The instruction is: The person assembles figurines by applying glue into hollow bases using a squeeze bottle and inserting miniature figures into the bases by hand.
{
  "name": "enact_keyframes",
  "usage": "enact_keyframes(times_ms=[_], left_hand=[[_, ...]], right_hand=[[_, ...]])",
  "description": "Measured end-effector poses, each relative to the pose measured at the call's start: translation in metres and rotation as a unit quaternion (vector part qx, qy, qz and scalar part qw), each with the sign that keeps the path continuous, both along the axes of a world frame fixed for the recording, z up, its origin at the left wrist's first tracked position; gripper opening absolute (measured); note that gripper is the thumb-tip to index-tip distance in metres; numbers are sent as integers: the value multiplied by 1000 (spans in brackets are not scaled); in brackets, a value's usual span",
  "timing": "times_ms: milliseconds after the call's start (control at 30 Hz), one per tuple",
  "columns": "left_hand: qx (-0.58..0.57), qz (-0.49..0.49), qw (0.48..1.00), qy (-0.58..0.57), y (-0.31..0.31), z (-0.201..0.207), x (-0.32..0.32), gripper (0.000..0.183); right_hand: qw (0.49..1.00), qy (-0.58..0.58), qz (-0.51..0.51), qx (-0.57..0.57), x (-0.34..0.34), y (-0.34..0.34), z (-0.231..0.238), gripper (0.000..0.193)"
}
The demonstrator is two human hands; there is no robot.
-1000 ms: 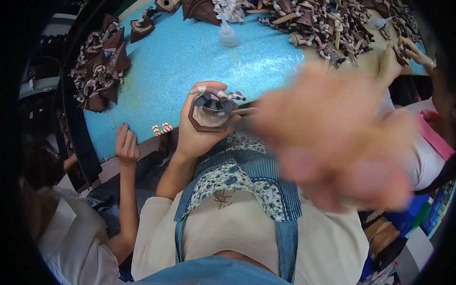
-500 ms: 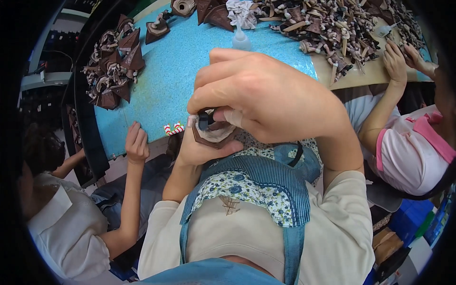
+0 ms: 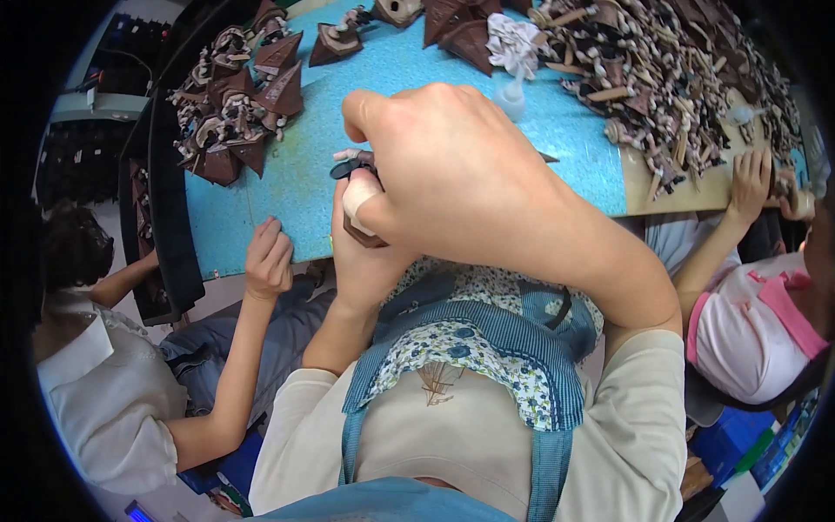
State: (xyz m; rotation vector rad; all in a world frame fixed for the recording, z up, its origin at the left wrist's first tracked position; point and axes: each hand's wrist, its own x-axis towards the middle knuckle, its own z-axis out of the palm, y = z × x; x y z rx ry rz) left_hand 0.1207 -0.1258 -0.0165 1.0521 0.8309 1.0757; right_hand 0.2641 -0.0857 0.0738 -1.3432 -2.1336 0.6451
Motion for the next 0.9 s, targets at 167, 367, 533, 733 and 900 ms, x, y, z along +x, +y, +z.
enact_keyframes(times_ms=[167,367,533,733,900], left_hand=[[152,156,967,129,9,-8,5,98],[317,309,858,262,33,-19,-10,105],[213,299,930,33,54,-7,-24,91],[86,191,925,-318,47,-13,-94,65],[86,188,913,-353,35,-25,-129,57]], right_hand=[[1000,1,-6,-12,-17,20,1,28],[997,53,3,-56,-45,36,5,39],[954,252,-14,-160,-52,36,21,46],[890,455,-32,17,19,25,47,37],[752,591,17,293,103,65,87,30]])
